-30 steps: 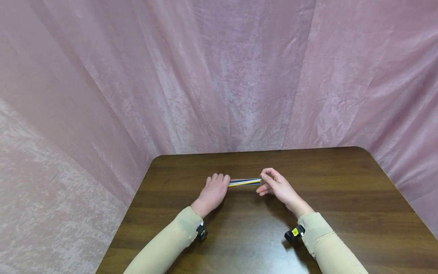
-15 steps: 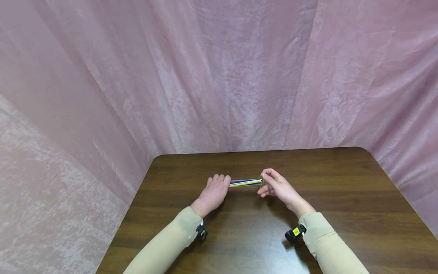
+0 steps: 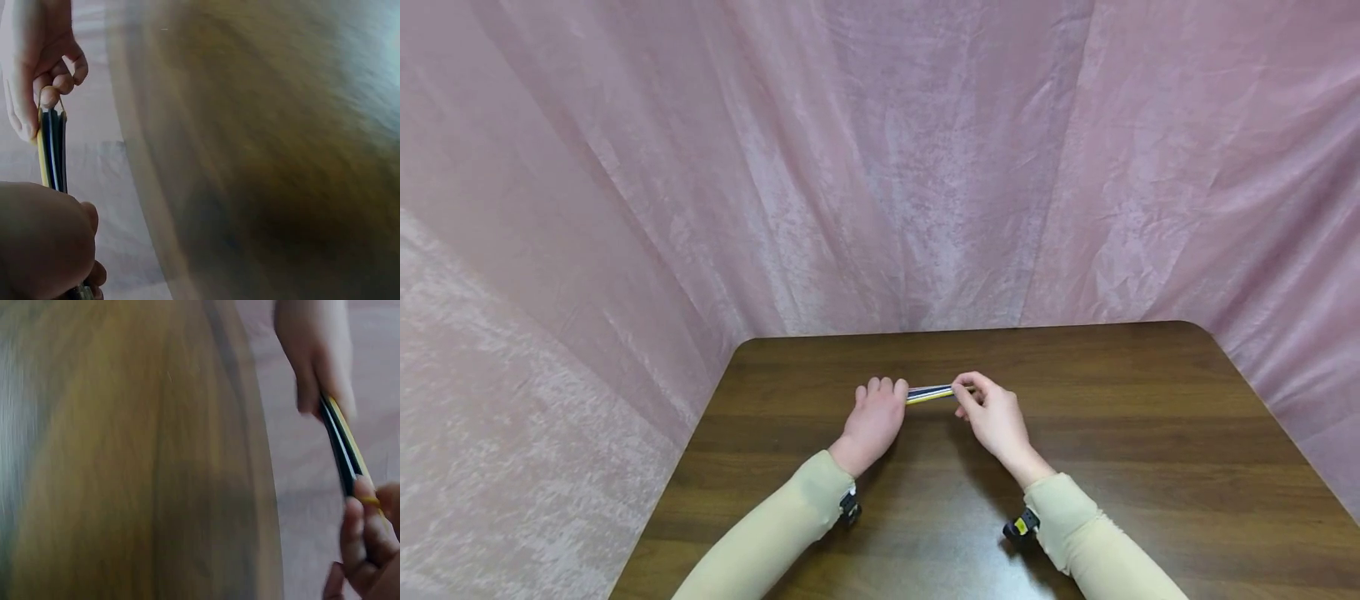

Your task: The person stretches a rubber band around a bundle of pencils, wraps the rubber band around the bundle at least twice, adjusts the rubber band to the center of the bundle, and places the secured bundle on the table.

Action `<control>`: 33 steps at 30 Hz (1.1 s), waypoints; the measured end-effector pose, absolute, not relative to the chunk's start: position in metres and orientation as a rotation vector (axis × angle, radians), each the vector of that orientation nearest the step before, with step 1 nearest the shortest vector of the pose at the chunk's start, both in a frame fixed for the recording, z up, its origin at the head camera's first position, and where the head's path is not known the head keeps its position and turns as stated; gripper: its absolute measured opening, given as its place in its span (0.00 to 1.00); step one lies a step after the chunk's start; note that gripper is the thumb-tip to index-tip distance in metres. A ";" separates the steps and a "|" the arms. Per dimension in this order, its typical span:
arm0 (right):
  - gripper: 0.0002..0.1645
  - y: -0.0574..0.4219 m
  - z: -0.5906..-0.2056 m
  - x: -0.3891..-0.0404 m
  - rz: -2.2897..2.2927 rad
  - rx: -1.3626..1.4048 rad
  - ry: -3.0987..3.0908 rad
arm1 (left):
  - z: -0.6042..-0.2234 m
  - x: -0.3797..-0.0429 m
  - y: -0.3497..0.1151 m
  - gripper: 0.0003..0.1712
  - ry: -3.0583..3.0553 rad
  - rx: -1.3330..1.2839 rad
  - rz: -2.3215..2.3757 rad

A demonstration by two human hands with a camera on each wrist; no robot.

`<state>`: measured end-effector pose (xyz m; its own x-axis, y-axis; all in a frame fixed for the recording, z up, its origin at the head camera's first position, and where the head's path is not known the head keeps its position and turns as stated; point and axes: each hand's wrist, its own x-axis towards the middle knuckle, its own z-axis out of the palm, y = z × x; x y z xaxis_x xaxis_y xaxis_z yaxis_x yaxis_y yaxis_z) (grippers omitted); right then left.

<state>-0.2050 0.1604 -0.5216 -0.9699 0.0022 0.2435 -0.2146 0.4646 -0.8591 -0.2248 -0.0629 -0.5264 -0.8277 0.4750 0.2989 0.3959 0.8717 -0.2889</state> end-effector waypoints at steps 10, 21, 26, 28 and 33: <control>0.15 0.141 -0.535 -0.204 1.551 0.361 -2.352 | -0.511 -0.233 -0.071 0.13 -3.006 -0.605 -0.259; 0.09 0.148 -0.545 -0.213 1.380 0.434 -2.512 | -0.502 -0.235 -0.079 0.11 -3.103 -0.717 -0.451; 0.13 0.149 -0.542 -0.219 1.424 0.553 -2.575 | -0.500 -0.233 -0.076 0.10 -3.126 -0.831 -0.546; 0.12 0.145 -0.541 -0.218 1.440 0.645 -2.603 | -0.499 -0.233 -0.074 0.10 -3.123 -0.865 -0.551; 0.08 0.131 -0.538 -0.208 1.217 0.886 -2.636 | -0.498 -0.235 -0.074 0.10 -3.065 -0.801 -0.429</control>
